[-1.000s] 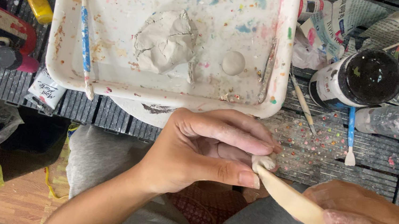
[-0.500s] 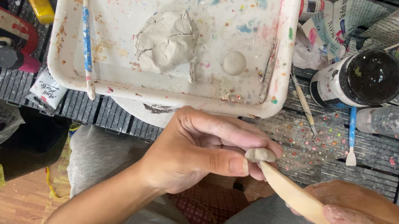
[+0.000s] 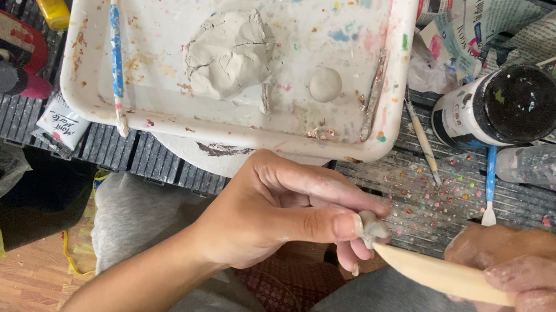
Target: The person shapes a small piece of clay using a wooden stick and their fingers. They repeatedly refine the clay's form by pressing and smoothing it with the tool and hands.
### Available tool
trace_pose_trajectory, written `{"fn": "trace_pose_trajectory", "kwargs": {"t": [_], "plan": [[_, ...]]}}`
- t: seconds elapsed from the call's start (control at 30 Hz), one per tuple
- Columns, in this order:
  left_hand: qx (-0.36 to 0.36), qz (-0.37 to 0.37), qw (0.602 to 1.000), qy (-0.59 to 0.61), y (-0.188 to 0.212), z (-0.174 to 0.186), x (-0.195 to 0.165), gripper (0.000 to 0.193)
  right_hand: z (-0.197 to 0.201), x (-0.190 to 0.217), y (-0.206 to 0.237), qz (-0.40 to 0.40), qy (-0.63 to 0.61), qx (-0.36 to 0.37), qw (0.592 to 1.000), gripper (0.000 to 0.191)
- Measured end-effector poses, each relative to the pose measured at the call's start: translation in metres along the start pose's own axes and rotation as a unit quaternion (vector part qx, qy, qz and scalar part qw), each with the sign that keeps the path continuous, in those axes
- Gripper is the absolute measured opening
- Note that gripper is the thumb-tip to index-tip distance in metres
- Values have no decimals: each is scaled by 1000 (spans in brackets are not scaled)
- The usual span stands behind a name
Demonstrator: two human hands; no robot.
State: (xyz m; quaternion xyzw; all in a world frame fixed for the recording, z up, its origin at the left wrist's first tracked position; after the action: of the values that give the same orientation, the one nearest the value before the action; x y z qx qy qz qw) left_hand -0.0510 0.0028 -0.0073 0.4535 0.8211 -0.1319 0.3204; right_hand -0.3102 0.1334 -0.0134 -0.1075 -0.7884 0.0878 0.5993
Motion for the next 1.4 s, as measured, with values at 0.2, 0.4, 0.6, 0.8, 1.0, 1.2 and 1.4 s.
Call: {"fn": "trace_pose_trajectory", "kwargs": {"t": [0.2,0.4,0.6,0.8,1.0,1.2,1.4], "plan": [[17,-14,1000,-15,0,-1,-2,27,-14,9,-9,55,142,0,988,21],[4,-8,1000,18,0,2,-1,26,-12,10,-3,50,169,-46,983,20],[0,-12,1000,-3,0,2,-2,27,-2,-1,6,-44,29,-4,999,22],[-16,-6,1000,20,-1,2,1,26,0,-2,14,32,167,19,985,25],[-15,-29,999,16,-1,3,2,24,-3,-1,5,18,115,24,993,26],[-9,10,1000,26,0,3,2,27,-21,11,-10,93,140,42,985,22],[23,-7,999,41,0,-1,0,25,-22,5,-13,35,81,-34,996,21]]}}
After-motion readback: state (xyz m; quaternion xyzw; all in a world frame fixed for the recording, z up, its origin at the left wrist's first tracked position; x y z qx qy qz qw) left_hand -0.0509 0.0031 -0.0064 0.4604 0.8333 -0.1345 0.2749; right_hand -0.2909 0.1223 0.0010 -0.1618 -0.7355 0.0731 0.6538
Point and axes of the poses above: each hand's wrist, its own y-axis away from the middle knuckle, its own z-axis out of the back of the hand, x = y × z, the point moved 5 cm from there along -y, towards the middle knuckle
